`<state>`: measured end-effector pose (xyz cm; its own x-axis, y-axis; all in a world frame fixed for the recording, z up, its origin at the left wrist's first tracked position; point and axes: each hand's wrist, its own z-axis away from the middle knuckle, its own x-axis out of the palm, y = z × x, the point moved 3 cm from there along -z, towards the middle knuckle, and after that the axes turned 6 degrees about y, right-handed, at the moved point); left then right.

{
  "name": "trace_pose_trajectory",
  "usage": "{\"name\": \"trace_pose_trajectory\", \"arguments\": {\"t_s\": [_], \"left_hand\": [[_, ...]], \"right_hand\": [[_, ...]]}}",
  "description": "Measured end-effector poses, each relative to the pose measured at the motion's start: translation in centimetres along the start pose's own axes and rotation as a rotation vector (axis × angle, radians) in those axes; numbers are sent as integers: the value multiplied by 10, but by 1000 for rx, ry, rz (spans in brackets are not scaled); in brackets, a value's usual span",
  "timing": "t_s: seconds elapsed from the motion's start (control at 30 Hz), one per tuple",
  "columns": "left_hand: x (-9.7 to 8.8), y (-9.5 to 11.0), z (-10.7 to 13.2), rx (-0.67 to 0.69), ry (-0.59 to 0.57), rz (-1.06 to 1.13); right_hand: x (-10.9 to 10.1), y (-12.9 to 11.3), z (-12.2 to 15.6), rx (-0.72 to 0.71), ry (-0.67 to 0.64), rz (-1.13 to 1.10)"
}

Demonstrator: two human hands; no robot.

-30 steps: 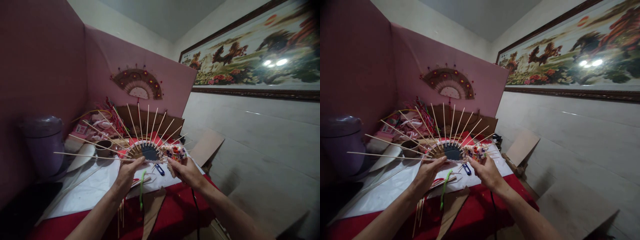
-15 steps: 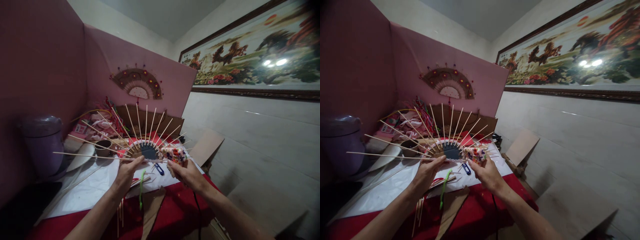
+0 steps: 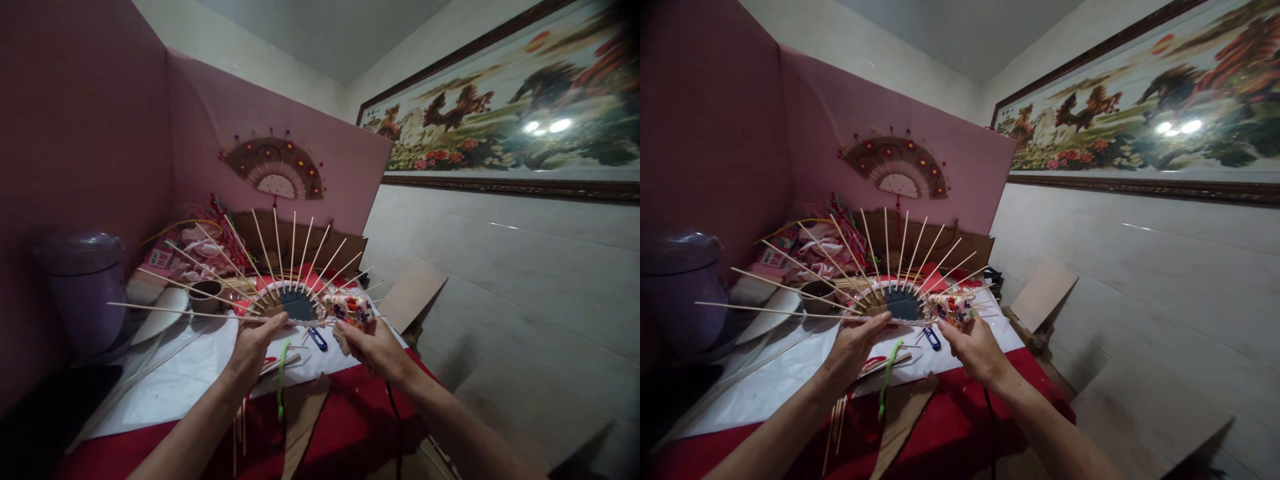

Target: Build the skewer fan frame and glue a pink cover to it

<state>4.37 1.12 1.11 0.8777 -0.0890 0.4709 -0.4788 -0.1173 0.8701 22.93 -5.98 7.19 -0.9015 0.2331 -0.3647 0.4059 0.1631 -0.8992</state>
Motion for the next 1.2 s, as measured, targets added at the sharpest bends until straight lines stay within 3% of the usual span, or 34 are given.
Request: {"name": "trace_pose_trajectory", "arguments": {"t_s": [0.73, 1.2], "left_hand": [[1, 0, -1, -11, 1, 6], [4, 1, 1, -21, -28, 18]], "right_hand": [[3, 4, 3, 2, -36, -41], [8, -8, -5, 17, -49, -71]]}}
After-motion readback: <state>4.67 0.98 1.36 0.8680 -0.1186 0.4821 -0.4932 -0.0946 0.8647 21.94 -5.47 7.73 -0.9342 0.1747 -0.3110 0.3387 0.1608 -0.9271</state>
